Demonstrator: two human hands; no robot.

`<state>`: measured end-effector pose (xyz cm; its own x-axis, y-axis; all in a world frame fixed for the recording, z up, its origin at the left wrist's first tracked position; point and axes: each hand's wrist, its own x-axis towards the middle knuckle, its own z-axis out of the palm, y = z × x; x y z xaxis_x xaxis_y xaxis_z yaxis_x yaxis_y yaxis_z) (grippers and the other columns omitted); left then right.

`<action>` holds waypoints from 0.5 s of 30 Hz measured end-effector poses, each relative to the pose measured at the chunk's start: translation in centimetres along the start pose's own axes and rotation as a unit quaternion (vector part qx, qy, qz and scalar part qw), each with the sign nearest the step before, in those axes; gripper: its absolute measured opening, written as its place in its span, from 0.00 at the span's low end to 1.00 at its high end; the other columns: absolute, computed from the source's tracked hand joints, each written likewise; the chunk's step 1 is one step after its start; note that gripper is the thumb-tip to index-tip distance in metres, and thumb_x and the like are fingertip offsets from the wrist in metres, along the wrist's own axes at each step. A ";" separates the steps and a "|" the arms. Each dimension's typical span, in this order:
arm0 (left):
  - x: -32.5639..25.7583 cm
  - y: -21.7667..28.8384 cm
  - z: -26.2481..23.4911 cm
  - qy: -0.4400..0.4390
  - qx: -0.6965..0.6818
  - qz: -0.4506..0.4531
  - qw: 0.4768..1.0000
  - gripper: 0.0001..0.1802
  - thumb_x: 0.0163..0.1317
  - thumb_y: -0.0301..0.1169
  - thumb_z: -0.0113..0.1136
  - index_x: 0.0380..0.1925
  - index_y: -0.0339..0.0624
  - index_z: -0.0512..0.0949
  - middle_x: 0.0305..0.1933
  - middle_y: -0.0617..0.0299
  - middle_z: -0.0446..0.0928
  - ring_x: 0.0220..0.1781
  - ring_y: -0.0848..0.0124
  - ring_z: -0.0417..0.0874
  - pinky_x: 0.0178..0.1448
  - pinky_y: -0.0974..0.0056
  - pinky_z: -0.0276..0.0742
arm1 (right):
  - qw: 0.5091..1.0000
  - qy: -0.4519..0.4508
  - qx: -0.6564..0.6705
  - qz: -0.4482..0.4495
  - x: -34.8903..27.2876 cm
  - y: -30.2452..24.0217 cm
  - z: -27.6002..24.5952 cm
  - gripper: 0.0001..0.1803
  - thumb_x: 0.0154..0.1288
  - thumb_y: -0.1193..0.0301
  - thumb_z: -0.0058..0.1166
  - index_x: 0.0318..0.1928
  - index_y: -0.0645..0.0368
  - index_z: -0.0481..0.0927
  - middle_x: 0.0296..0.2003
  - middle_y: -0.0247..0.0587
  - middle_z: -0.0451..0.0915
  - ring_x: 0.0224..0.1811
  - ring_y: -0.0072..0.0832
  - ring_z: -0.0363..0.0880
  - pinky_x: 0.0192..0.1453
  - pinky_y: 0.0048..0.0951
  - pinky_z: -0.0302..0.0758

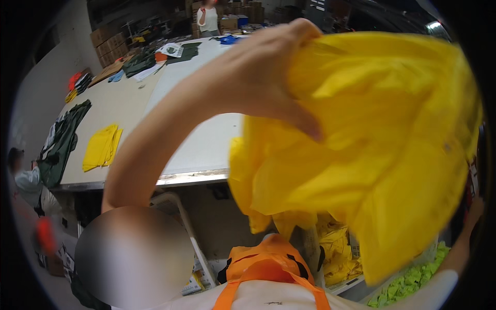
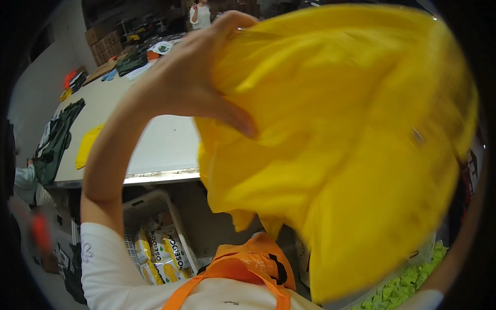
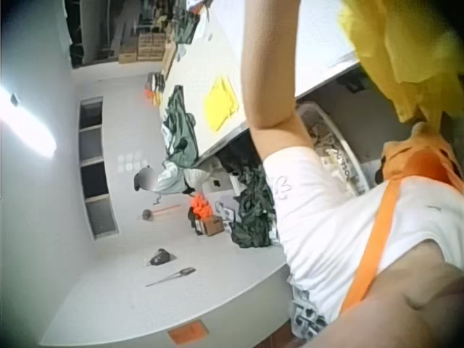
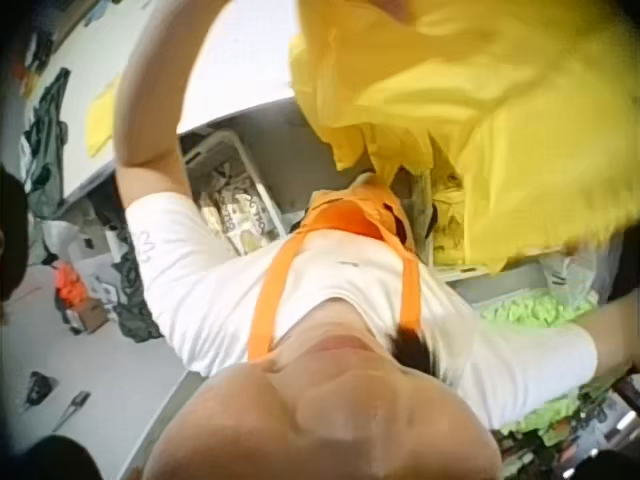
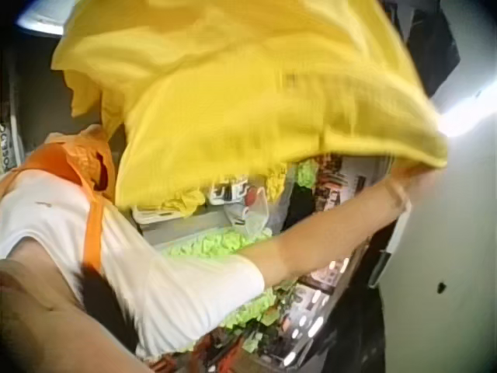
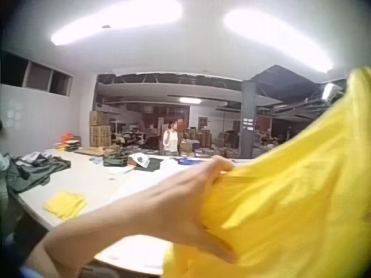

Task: The person trims loose threads and excess fabric from yellow jackets using small scissors. They repeatedly unfold and refold the jackets, smooth the fabric, and cut small pieces before placing the finished jackets into a white basket.

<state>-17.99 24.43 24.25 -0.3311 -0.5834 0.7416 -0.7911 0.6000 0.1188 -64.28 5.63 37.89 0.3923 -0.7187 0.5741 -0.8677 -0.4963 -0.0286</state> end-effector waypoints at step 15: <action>11.0 -22.5 -5.0 0.090 0.349 -0.291 0.886 0.25 0.50 0.51 0.61 0.30 0.37 0.74 0.31 0.56 0.76 0.31 0.67 0.77 0.33 0.66 0.72 | 0.795 0.337 0.433 -0.256 34.2 -21.8 28.1 0.16 0.66 0.66 0.39 0.42 0.68 0.72 0.38 0.54 0.76 0.40 0.46 0.76 0.41 0.32 0.75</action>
<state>-1.27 7.23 33.03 0.2747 -0.5477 0.7903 -0.9474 -0.2948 0.1250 -23.39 -21.85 35.13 0.1199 -0.0340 0.9922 0.0047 -0.9994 -0.0348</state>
